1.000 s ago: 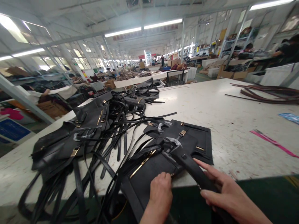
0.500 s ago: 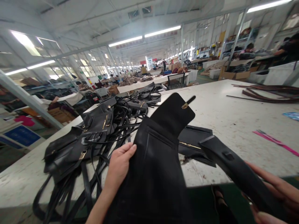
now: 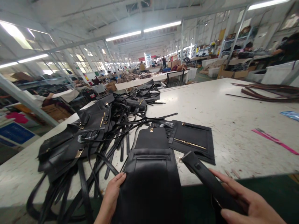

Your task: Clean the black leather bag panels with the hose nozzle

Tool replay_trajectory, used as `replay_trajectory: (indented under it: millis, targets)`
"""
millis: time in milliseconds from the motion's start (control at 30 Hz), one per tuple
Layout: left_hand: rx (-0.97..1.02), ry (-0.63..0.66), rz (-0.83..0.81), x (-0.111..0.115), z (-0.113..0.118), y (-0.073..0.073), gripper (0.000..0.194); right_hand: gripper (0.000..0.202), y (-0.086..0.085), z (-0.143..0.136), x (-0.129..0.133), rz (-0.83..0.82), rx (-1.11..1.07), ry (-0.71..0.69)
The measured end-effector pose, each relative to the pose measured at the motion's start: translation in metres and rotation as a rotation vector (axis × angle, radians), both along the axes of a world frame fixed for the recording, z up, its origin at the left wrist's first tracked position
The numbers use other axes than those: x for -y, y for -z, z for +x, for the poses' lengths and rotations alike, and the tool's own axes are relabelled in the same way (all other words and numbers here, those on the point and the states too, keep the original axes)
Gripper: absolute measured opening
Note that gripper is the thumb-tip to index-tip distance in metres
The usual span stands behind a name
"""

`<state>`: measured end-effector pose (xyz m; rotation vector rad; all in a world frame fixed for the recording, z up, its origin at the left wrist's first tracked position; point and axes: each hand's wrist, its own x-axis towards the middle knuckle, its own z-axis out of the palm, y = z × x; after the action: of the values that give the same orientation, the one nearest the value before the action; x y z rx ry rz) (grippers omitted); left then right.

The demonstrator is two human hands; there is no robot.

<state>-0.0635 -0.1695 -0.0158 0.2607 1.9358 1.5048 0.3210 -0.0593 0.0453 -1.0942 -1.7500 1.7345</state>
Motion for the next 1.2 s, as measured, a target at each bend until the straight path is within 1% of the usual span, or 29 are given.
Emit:
replay_trajectory:
  millis: [67, 100, 167, 267, 333, 433, 533, 600, 667, 733, 800, 867, 933, 1000, 1067, 1133, 1200]
  targets:
    - [0.13, 0.069, -0.006, 0.001, 0.0, 0.004, 0.027, 0.072, 0.0, -0.01, -0.001, -0.084, 0.01, -0.007]
    - [0.178, 0.114, 0.005, 0.001, 0.002, 0.004, 0.03, 0.074, 0.003, -0.015, -0.002, -0.133, 0.014, -0.014]
    - [0.209, 0.182, 0.045, 0.0, 0.007, 0.0, 0.04, 0.076, 0.01, -0.025, -0.005, -0.208, 0.011, -0.036]
    - [0.145, 0.207, 0.082, -0.004, 0.014, -0.006, 0.06, 0.075, 0.019, -0.041, -0.016, -0.226, 0.006, -0.095]
    - [0.097, 0.233, 0.093, -0.005, 0.016, -0.007, 0.071, 0.073, 0.023, -0.052, -0.027, -0.217, 0.008, -0.145]
    - [0.054, 0.292, 0.107, -0.005, 0.017, -0.003, 0.075, 0.071, 0.027, -0.07, -0.044, -0.202, -0.01, -0.194]
    - [0.029, 0.329, 0.16, -0.004, 0.015, -0.001, 0.076, 0.067, 0.027, -0.088, -0.053, -0.165, -0.037, -0.215]
    - [0.057, 0.345, 0.181, -0.007, 0.009, -0.003, 0.073, 0.067, 0.023, -0.099, -0.053, -0.129, -0.047, -0.203]
    - [0.127, 0.347, 0.189, -0.016, 0.0, -0.008, 0.062, 0.068, 0.017, -0.108, -0.048, -0.12, -0.061, -0.203]
    - [0.192, 0.317, 0.206, -0.029, -0.011, -0.011, 0.049, 0.069, 0.01, -0.119, -0.042, -0.144, -0.088, -0.245]
    - [0.223, 0.279, 0.227, -0.044, -0.02, -0.01, 0.041, 0.069, 0.006, -0.131, -0.037, -0.174, -0.111, -0.302]
    - [0.234, 0.265, 0.244, -0.056, -0.023, -0.004, 0.036, 0.069, 0.007, -0.146, -0.034, -0.201, -0.129, -0.342]
    - [0.243, 0.259, 0.258, -0.062, -0.021, 0.006, 0.03, 0.069, 0.013, -0.162, -0.034, -0.233, -0.153, -0.371]
    - [0.257, 0.253, 0.267, -0.062, -0.017, 0.016, 0.023, 0.07, 0.021, -0.178, -0.036, -0.265, -0.174, -0.397]
    - [0.275, 0.253, 0.27, -0.059, -0.014, 0.023, 0.02, 0.071, 0.027, -0.193, -0.037, -0.273, -0.187, -0.411]
    - [0.291, 0.253, 0.273, -0.056, -0.012, 0.026, 0.018, 0.071, 0.029, -0.203, -0.038, -0.257, -0.201, -0.397]
    - [0.305, 0.257, 0.284, -0.055, -0.012, 0.025, 0.018, 0.069, 0.027, -0.208, -0.04, -0.218, -0.239, -0.327]
